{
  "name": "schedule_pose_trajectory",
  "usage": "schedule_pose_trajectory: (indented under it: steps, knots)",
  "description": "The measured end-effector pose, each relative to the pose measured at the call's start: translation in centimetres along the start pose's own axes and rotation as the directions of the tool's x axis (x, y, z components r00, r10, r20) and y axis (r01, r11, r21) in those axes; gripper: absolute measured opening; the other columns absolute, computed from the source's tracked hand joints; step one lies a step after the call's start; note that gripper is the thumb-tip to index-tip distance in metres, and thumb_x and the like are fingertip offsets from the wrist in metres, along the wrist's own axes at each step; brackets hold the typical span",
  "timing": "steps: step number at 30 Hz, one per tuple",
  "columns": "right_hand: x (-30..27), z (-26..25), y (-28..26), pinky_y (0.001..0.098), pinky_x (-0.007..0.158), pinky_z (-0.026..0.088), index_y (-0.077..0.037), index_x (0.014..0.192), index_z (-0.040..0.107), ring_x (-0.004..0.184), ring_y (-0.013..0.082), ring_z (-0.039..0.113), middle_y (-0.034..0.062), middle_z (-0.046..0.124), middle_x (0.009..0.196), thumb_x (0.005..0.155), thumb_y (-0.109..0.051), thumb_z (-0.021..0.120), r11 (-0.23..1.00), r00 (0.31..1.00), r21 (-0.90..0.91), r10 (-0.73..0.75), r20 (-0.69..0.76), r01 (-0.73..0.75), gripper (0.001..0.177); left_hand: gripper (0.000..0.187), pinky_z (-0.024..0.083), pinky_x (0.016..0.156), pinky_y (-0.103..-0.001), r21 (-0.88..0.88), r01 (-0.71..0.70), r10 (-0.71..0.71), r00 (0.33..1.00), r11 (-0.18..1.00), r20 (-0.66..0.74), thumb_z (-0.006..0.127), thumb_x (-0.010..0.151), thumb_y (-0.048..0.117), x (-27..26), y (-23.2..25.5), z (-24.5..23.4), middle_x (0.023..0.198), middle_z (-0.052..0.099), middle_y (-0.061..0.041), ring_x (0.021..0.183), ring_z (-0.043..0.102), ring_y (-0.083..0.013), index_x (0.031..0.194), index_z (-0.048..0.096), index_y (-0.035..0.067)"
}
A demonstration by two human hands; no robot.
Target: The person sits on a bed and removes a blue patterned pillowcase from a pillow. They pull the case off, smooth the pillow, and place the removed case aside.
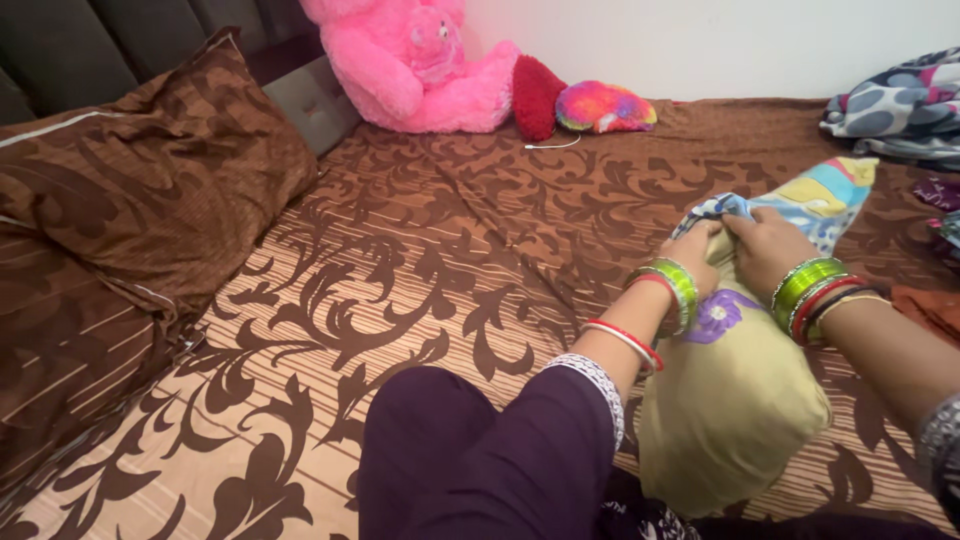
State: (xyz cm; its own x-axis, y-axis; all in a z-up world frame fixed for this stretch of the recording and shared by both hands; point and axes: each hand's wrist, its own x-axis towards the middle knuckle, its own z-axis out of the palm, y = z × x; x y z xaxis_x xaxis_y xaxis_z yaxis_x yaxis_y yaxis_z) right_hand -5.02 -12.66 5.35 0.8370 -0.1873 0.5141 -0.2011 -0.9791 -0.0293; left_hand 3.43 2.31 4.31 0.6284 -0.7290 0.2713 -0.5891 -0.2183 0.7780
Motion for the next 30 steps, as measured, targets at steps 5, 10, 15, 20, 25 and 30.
schedule_pose_trajectory:
  steps: [5, 10, 15, 20, 25, 30]
  knots:
    - [0.8, 0.2, -0.6, 0.0483, 0.098, 0.052, -0.008, 0.139, 0.061, 0.111, 0.0453, 0.065, 0.0272, 0.058, 0.133, 0.086, -0.003, 0.056, 0.998, 1.000, -0.064, 0.024, 0.019, -0.023, 0.053, 0.076, 0.047, 0.109, -0.045, -0.003, 0.098, -0.097, 0.993, 0.995, 0.069, 0.063, 0.081, 0.004, -1.1, 1.0, -2.2, 0.141, 0.058, -0.025, 0.128, 0.059, -0.0426, 0.150, 0.047, 0.030]
    - [1.7, 0.6, -1.2, 0.0486, 0.099, 0.052, -0.011, 0.143, 0.057, 0.124, 0.0413, 0.061, 0.0225, 0.054, 0.142, 0.093, -0.004, 0.053, 0.991, 0.992, -0.123, 0.066, 0.109, -0.053, 0.050, 0.074, 0.047, 0.108, -0.046, -0.021, 0.111, -0.111, 0.994, 0.994, 0.022, 0.065, 0.081, 0.006, -2.6, 0.7, -2.6, 0.140, 0.058, -0.027, 0.128, 0.058, -0.0433, 0.149, 0.049, 0.029]
    - [3.0, 1.7, -2.0, 0.0466, 0.102, 0.050, -0.013, 0.142, 0.057, 0.125, 0.0397, 0.060, 0.0219, 0.053, 0.145, 0.084, -0.004, 0.057, 0.995, 0.989, -0.091, -0.012, 0.147, 0.026, 0.059, 0.074, 0.046, 0.107, -0.047, 0.030, 0.174, -0.174, 0.985, 0.984, 0.008, 0.062, 0.078, 0.010, -2.5, -1.2, -3.4, 0.140, 0.060, -0.024, 0.127, 0.058, -0.0417, 0.148, 0.047, 0.028]
    - [1.8, 1.1, -2.1, 0.0455, 0.102, 0.051, -0.017, 0.144, 0.055, 0.122, 0.0402, 0.060, 0.0204, 0.055, 0.139, 0.082, -0.005, 0.062, 0.999, 0.983, -0.031, 0.011, 0.183, -0.006, 0.064, 0.068, 0.046, 0.109, -0.046, 0.036, 0.222, -0.222, 0.975, 0.974, 0.008, 0.070, 0.080, 0.028, -0.1, -2.0, -4.2, 0.136, 0.063, -0.023, 0.127, 0.060, -0.0402, 0.144, 0.051, 0.013]
    - [1.3, -0.5, 0.8, 0.0460, 0.101, 0.052, -0.016, 0.139, 0.059, 0.118, 0.0396, 0.062, 0.0186, 0.063, 0.124, 0.076, -0.010, 0.069, 0.985, 0.985, 0.106, -0.147, 0.089, 0.137, 0.065, 0.074, 0.047, 0.110, -0.048, 0.280, 0.161, -0.210, 0.965, 0.946, 0.155, 0.075, 0.079, 0.035, 6.7, 0.6, -1.9, 0.140, 0.062, -0.023, 0.132, 0.059, -0.0384, 0.146, 0.054, 0.011]
    - [1.0, -2.7, 2.2, 0.0438, 0.104, 0.052, -0.017, 0.139, 0.061, 0.120, 0.0343, 0.067, 0.0178, 0.069, 0.128, 0.077, -0.019, 0.076, 0.952, 0.960, 0.266, 0.079, 0.267, -0.152, 0.064, 0.084, 0.028, 0.118, -0.063, 0.177, 0.444, -0.461, 0.884, 0.879, 0.073, 0.077, 0.085, 0.038, 7.1, 4.7, -0.8, 0.156, 0.042, -0.016, 0.145, 0.041, -0.0329, 0.154, 0.036, 0.012]
